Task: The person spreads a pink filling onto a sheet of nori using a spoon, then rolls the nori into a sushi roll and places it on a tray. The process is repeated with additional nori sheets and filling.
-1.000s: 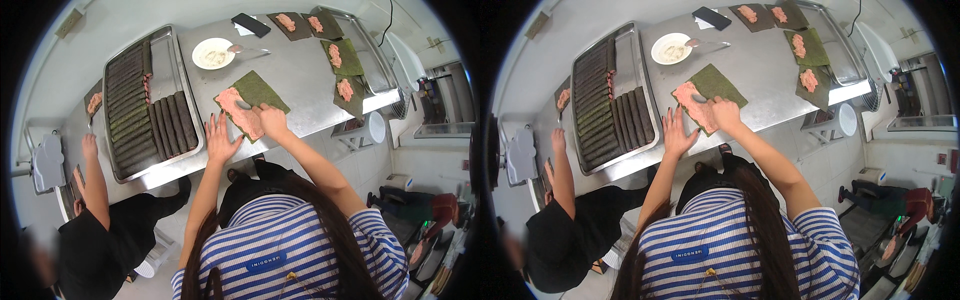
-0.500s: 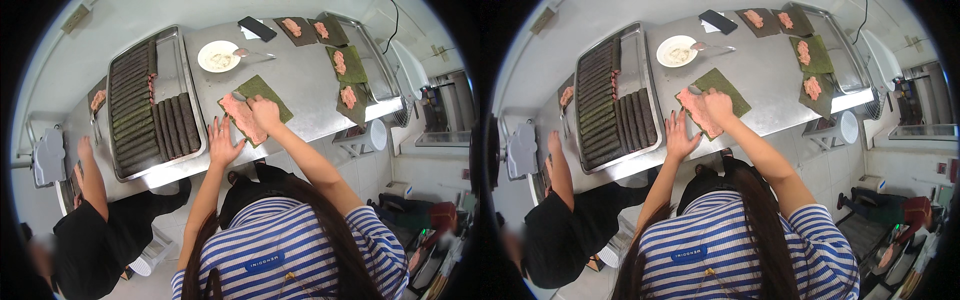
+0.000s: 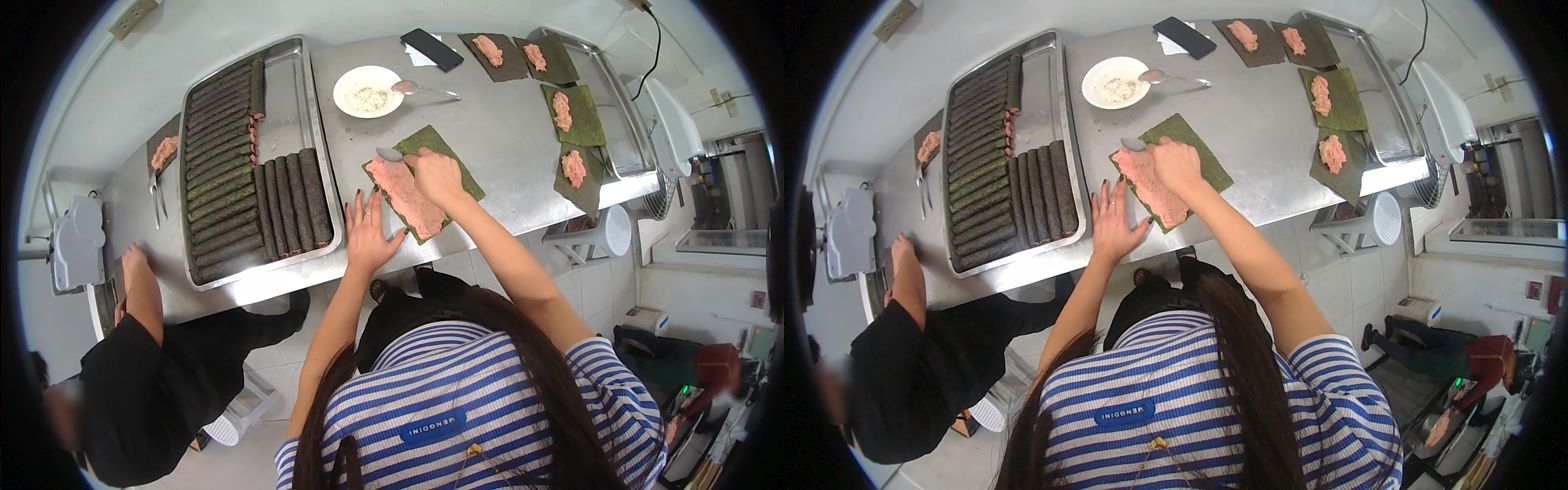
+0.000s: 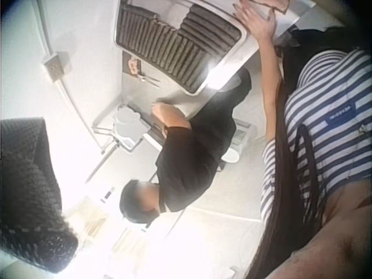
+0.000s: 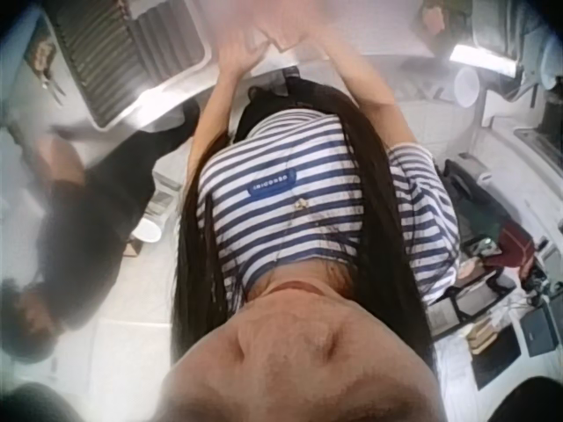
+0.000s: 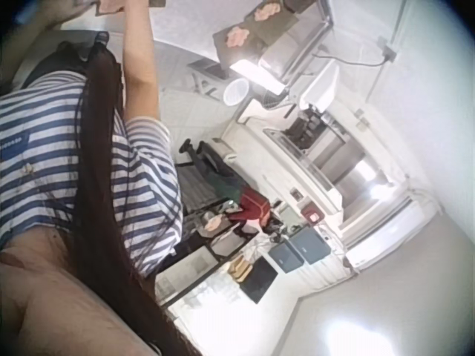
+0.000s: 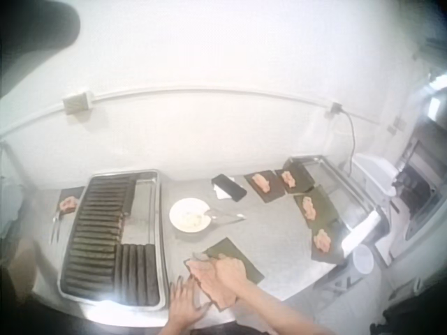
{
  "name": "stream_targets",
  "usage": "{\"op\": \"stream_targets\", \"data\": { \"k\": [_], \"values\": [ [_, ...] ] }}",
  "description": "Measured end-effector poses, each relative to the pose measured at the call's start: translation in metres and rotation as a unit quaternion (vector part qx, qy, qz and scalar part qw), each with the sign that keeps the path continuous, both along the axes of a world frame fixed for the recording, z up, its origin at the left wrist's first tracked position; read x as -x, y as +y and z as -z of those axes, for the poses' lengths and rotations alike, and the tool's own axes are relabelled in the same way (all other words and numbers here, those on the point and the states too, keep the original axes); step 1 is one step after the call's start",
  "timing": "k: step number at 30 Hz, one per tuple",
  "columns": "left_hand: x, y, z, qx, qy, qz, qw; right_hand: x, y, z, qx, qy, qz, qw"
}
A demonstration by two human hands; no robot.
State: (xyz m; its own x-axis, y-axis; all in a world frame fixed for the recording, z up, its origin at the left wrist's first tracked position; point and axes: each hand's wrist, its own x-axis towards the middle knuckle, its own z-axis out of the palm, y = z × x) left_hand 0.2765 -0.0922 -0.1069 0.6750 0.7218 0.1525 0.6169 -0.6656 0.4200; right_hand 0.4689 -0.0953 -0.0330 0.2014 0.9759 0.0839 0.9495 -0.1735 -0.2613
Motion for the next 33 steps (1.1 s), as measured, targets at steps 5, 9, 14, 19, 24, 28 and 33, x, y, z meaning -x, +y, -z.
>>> {"op": "stream_targets", "data": {
  "k": [5,9,14,19,24,28,33],
  "values": [
    [-0.001,0.0,0.001,-0.005,-0.006,-0.001,1.0,-0.004,-0.002,0.018,0.017,-0.095,-0.073,0.993],
    [0.001,0.0,0.002,-0.008,-0.022,-0.003,1.0,-0.002,-0.041,0.0,0.087,-0.06,-0.105,0.989],
    [0.0,-0.001,0.004,-0.014,-0.023,-0.003,1.0,-0.025,-0.027,-0.026,0.117,0.003,-0.09,0.989],
    [0.0,-0.001,0.001,-0.007,-0.023,-0.005,1.0,-0.04,0.003,-0.003,-0.013,-0.099,-0.123,0.987],
    [0.0,-0.001,0.001,-0.015,-0.022,-0.005,1.0,-0.051,0.018,0.014,-0.054,-0.11,-0.128,0.984],
    [-0.001,-0.001,0.0,-0.016,-0.02,-0.003,1.0,-0.056,0.03,0.015,-0.042,-0.12,-0.102,0.987],
    [0.0,-0.002,0.0,-0.021,-0.02,-0.006,1.0,-0.051,0.023,-0.002,-0.013,-0.078,-0.082,0.993]
  ]
}}
